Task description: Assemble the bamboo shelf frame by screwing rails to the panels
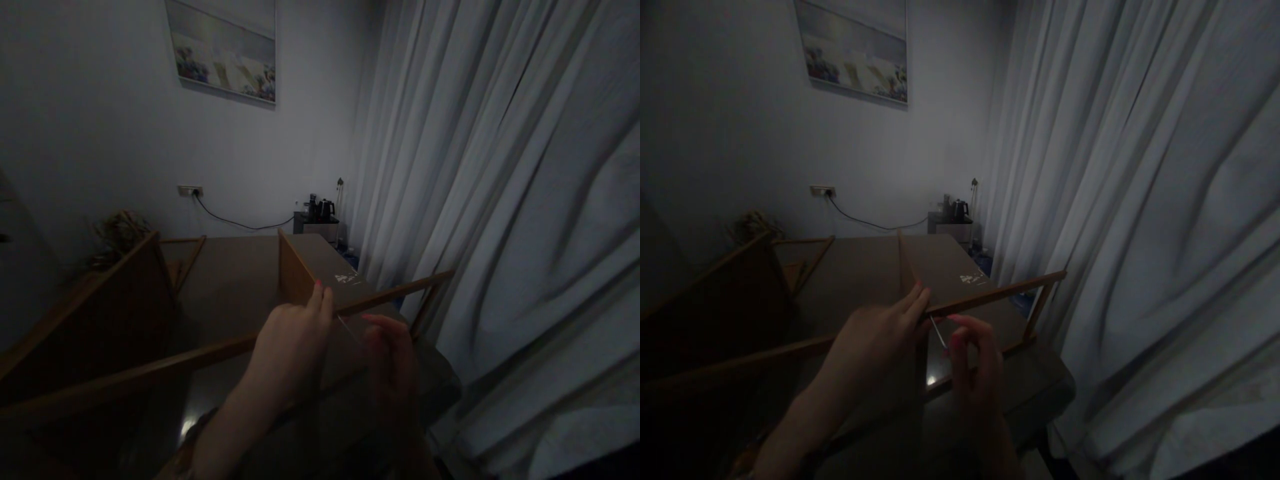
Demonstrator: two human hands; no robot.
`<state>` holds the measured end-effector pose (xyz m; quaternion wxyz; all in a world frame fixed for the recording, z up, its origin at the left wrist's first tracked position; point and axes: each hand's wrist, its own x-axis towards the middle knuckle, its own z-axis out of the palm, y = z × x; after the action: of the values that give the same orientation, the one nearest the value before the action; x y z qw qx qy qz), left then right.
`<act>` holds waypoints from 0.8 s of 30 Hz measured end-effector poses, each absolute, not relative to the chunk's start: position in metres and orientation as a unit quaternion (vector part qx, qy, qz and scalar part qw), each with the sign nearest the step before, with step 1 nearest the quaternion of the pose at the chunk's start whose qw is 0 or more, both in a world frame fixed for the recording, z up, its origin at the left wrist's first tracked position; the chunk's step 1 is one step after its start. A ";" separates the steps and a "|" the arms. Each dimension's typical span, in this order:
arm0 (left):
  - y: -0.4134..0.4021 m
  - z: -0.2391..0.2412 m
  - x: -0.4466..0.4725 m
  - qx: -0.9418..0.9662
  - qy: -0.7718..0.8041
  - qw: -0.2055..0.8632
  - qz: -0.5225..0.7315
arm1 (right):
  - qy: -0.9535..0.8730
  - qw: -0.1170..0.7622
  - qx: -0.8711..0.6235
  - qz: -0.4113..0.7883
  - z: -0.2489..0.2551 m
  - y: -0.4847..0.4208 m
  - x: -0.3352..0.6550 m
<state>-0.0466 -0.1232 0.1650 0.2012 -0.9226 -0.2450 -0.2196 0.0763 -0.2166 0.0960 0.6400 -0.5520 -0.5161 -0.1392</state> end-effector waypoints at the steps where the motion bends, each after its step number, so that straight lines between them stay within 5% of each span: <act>1: -0.123 0.165 -0.046 -0.923 -0.246 0.201 -0.218 | -0.529 0.614 -0.554 -0.189 0.096 -0.218 0.079; 6: -0.123 0.165 -0.046 -0.925 -0.251 0.196 -0.209 | -0.553 0.478 -0.547 -0.408 0.105 -0.225 0.086; 10: -0.125 0.166 -0.047 -0.924 -0.248 0.196 -0.215 | -0.537 0.426 -0.573 -0.449 0.112 -0.228 0.080; 14: -0.126 0.167 -0.048 -0.924 -0.246 0.198 -0.216 | -0.542 0.464 -0.588 -0.381 0.115 -0.224 0.071; 20: -0.126 0.167 -0.047 -0.928 -0.245 0.191 -0.207 | -0.526 0.545 -0.644 -0.112 0.114 -0.222 0.072; 24: -0.125 0.166 -0.047 -0.928 -0.245 0.188 -0.208 | -0.540 0.526 -0.643 -0.135 0.114 -0.226 0.076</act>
<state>-0.0473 -0.1250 0.1664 0.1883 -0.9281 -0.2450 -0.2079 0.0764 -0.2265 0.1142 0.5264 -0.6426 -0.5401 -0.1351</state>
